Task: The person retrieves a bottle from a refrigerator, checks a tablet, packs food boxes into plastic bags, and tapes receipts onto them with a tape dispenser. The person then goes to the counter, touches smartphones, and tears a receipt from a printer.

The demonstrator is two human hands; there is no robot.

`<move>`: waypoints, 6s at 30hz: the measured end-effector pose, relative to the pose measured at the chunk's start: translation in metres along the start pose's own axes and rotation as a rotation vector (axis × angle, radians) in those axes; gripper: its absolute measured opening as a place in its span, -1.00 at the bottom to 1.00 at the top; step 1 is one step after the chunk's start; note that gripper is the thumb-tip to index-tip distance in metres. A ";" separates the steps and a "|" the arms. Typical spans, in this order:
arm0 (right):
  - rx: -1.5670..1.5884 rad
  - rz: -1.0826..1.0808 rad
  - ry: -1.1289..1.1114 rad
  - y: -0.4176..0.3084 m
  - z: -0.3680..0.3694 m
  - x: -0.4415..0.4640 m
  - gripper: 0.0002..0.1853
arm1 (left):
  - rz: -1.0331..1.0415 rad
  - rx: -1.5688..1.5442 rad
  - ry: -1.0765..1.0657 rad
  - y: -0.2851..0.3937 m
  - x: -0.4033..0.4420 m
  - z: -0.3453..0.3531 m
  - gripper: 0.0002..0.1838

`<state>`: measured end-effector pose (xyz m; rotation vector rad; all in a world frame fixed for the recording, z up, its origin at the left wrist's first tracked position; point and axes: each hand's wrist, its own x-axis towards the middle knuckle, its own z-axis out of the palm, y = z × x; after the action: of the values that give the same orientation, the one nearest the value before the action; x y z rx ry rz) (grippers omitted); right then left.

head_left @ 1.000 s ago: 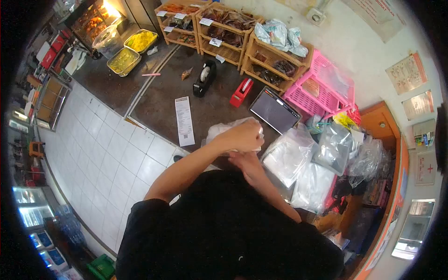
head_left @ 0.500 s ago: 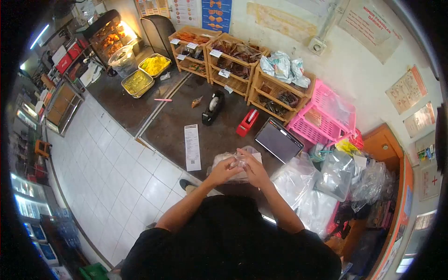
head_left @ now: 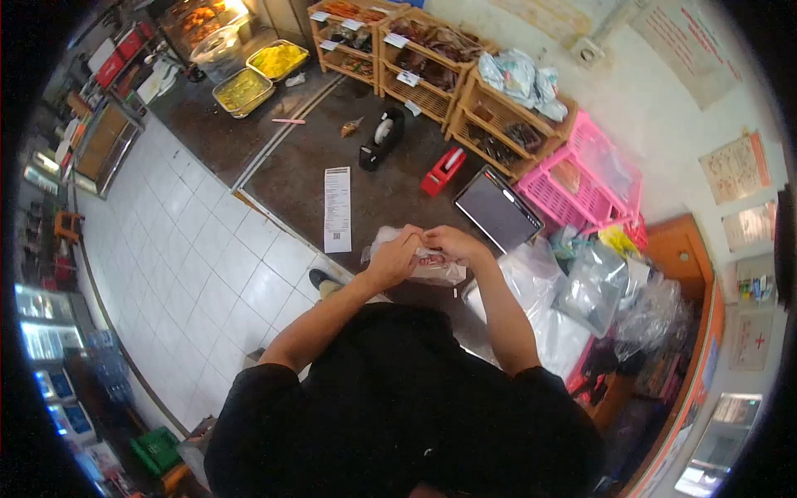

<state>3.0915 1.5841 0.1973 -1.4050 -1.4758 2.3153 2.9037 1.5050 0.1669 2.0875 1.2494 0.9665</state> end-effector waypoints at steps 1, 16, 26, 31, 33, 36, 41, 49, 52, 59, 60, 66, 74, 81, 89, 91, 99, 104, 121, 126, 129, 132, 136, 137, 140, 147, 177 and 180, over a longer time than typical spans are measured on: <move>-0.010 0.049 -0.025 -0.011 0.004 -0.010 -0.80 | 0.074 0.025 0.002 -0.002 -0.001 0.003 -0.70; -0.495 -0.827 0.567 0.041 0.036 -0.042 -0.73 | -0.594 -1.259 -0.277 -0.047 0.022 0.005 -0.90; -0.294 -1.010 0.565 0.065 0.032 -0.022 -0.88 | -0.384 -0.311 -0.134 -0.059 0.039 0.017 -0.57; -0.023 -0.641 0.273 0.115 -0.008 -0.020 -0.90 | -0.375 0.014 -0.103 -0.112 0.024 0.016 -0.53; 0.178 -0.545 0.178 0.129 -0.015 -0.017 -0.91 | -0.672 -0.170 -0.188 -0.107 0.022 0.004 -0.59; 0.600 -0.454 0.042 0.121 -0.015 -0.021 -0.91 | -0.702 -0.461 -0.147 -0.061 0.033 -0.018 -0.71; 0.644 -0.567 0.134 0.094 0.013 -0.009 -0.93 | -0.256 -0.769 -0.209 -0.040 0.037 -0.006 -0.74; -0.248 -0.907 0.915 0.058 0.048 0.022 -0.87 | -0.303 -0.317 -0.281 -0.003 0.033 -0.015 -0.66; -0.111 -0.687 0.848 0.050 0.050 0.017 -0.86 | -0.355 -0.194 -0.243 0.001 0.028 -0.015 -0.59; -0.330 -0.331 0.679 0.043 0.036 0.004 -0.80 | -0.217 -0.244 0.127 -0.012 0.008 0.020 -0.65; -0.273 -0.328 0.586 0.047 0.034 0.004 -0.79 | -0.235 -0.258 0.121 -0.015 0.006 0.021 -0.65; 0.539 -0.172 0.063 0.073 -0.001 0.017 -0.77 | -0.067 -0.204 0.133 -0.003 -0.004 0.018 -0.70; 0.663 -0.181 0.131 0.065 0.004 0.012 -0.86 | -0.084 0.011 0.092 -0.023 -0.006 0.026 -0.85; 0.504 -0.219 0.191 0.082 -0.004 0.018 -0.90 | -0.016 0.072 -0.172 -0.027 0.008 -0.005 -0.93; -0.260 -0.329 0.824 0.153 -0.072 0.019 -0.92 | -0.073 0.228 -0.255 -0.059 0.004 -0.040 -0.84; 0.001 -0.417 0.796 0.127 -0.062 -0.024 -0.72 | -0.088 0.256 -0.194 -0.069 0.011 -0.022 -0.78; 0.278 -0.424 1.124 0.117 0.003 -0.070 -0.74 | 0.186 0.246 -0.430 -0.073 0.037 0.032 -0.63; 0.454 -0.350 1.460 0.201 0.052 -0.035 -0.73 | -0.067 -0.087 -0.333 -0.104 0.057 -0.047 -0.65; -0.550 0.398 1.443 -0.028 0.213 0.343 -0.44 | 0.060 0.073 -0.613 -0.313 0.081 -0.369 -0.78; -0.301 0.221 1.394 -0.003 0.184 0.356 -0.53 | -0.082 0.115 -0.359 -0.358 0.055 -0.355 -0.73; -0.068 -0.034 1.178 -0.076 0.187 0.310 -0.56 | -0.017 0.223 -0.209 -0.361 0.047 -0.348 -0.50; 0.410 -0.415 0.946 -0.123 0.205 0.291 -0.59 | 0.044 0.314 -0.042 -0.337 0.045 -0.342 -0.41; 0.367 -0.461 0.809 -0.130 0.226 0.330 -0.52 | 0.198 0.148 -0.024 -0.308 0.045 -0.337 -0.43; 0.371 -0.530 0.733 -0.119 0.232 0.341 -0.51 | 0.265 0.104 -0.070 -0.302 0.042 -0.334 -0.45; -0.114 -0.093 0.764 -0.148 0.227 0.300 -0.58 | 0.258 0.398 -0.348 -0.321 0.018 -0.293 -0.35; 0.079 -0.062 1.630 -0.090 0.039 0.361 -0.70 | 0.305 0.530 -0.447 -0.300 0.007 -0.300 -0.23; 0.598 -0.488 1.150 -0.128 0.209 0.397 -0.80 | 0.235 0.482 -0.528 -0.310 -0.006 -0.309 -0.01; 0.538 -0.338 1.095 -0.130 0.190 0.402 -0.82 | 0.229 0.503 -0.523 -0.310 -0.005 -0.308 -0.02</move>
<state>2.6712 1.7153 0.0547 -1.6156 -0.6147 1.1790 2.4965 1.6586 0.1286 2.6782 1.0563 0.1460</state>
